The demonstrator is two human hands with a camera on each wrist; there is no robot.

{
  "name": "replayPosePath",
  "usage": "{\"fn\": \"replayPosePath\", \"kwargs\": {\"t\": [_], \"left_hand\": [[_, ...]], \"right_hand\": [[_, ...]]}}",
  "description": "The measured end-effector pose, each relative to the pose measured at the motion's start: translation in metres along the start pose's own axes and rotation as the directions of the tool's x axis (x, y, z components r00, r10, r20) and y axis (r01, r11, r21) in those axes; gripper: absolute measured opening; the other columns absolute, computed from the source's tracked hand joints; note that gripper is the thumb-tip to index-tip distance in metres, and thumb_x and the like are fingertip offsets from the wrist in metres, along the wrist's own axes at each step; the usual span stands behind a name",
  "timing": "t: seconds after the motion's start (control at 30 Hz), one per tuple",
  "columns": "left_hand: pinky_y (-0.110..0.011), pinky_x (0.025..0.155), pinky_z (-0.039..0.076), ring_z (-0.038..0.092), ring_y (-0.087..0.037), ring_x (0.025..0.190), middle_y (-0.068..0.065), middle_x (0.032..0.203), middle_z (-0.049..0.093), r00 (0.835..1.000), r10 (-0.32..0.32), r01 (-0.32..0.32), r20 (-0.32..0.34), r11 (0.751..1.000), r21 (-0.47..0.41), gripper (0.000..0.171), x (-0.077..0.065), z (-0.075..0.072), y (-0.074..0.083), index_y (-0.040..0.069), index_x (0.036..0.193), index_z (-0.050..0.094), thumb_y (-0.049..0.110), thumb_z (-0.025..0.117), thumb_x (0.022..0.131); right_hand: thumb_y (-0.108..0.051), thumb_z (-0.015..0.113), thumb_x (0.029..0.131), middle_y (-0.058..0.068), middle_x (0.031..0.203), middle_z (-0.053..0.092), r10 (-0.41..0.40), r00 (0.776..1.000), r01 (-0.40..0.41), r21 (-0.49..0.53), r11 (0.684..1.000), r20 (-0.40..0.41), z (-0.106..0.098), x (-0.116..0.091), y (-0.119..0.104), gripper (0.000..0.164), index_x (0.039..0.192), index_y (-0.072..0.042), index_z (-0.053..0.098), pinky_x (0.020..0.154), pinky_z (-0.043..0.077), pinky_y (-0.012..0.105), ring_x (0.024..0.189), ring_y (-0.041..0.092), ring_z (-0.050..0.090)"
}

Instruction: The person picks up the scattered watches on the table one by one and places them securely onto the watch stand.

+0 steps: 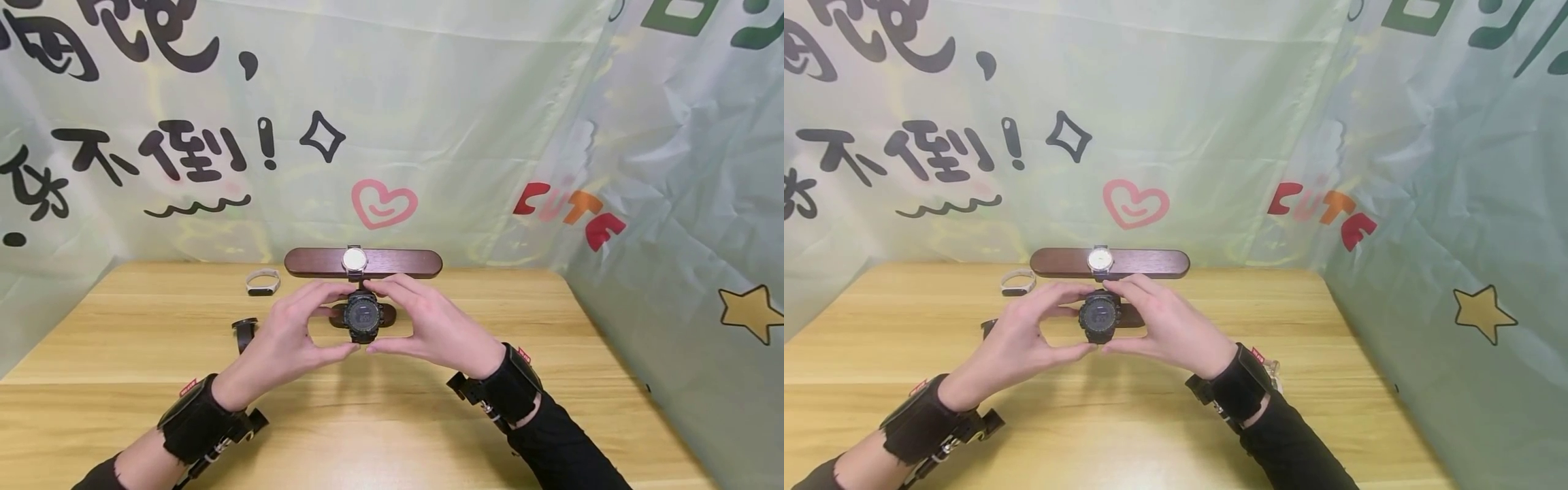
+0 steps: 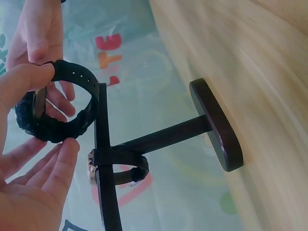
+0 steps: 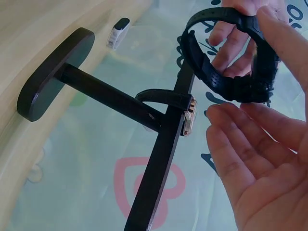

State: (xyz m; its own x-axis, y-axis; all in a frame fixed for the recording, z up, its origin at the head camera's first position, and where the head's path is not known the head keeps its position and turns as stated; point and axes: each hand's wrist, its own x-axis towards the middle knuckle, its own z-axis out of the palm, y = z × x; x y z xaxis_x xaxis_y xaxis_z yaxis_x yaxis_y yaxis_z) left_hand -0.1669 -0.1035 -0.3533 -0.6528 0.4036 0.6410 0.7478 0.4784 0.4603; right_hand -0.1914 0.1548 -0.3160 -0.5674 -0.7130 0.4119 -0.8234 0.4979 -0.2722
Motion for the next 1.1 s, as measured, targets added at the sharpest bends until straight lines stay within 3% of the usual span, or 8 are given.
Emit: {"fn": "replayPosePath", "kwargs": {"t": [0.27,0.5,0.77,1.1], "left_hand": [[-0.028,0.096,0.064,0.07,-0.022,0.124,-0.004,0.138,0.068,1.0,0.017,-0.018,-0.018,1.0,-0.024,0.08,-0.0007,0.0007,0.0007,0.011,0.144,0.063,0.013,0.1,0.073],[-0.022,0.099,0.061,0.07,-0.022,0.125,-0.005,0.138,0.068,0.999,0.035,-0.036,-0.022,0.998,-0.048,0.08,-0.0007,0.0025,0.0008,0.01,0.144,0.062,0.01,0.1,0.074],[-0.032,0.094,0.065,0.072,-0.025,0.12,-0.004,0.137,0.07,0.997,0.062,-0.062,-0.037,0.998,0.008,0.082,-0.0011,0.0023,-0.0002,0.011,0.145,0.062,0.015,0.101,0.073],[-0.036,0.095,0.066,0.07,-0.026,0.126,-0.006,0.143,0.068,0.998,0.061,-0.06,-0.015,0.998,0.017,0.083,0.0002,0.0018,-0.0011,0.01,0.148,0.06,0.018,0.1,0.076]], "right_hand": [[-0.036,0.096,0.081,0.003,0.138,0.066,-0.071,0.996,0.072,0.004,0.997,-0.06,0.0018,0.0008,0.0007,0.08,0.147,-0.008,0.061,0.108,0.059,0.031,0.125,0.015,0.068],[-0.032,0.097,0.08,0.003,0.138,0.067,-0.103,0.99,0.104,0.006,0.995,-0.094,0.0009,0.0003,0.0004,0.075,0.143,-0.008,0.063,0.112,0.056,0.029,0.128,0.016,0.068],[-0.03,0.098,0.08,0.004,0.137,0.067,-0.122,0.987,0.122,-0.002,0.992,-0.106,-0.0004,0.0,0.0002,0.075,0.142,-0.007,0.064,0.111,0.057,0.03,0.126,0.017,0.069],[-0.031,0.097,0.08,0.004,0.136,0.068,-0.14,0.984,0.137,-0.032,0.99,-0.113,-0.0015,0.0007,0.0015,0.074,0.142,-0.007,0.065,0.111,0.057,0.028,0.125,0.016,0.069]]}}
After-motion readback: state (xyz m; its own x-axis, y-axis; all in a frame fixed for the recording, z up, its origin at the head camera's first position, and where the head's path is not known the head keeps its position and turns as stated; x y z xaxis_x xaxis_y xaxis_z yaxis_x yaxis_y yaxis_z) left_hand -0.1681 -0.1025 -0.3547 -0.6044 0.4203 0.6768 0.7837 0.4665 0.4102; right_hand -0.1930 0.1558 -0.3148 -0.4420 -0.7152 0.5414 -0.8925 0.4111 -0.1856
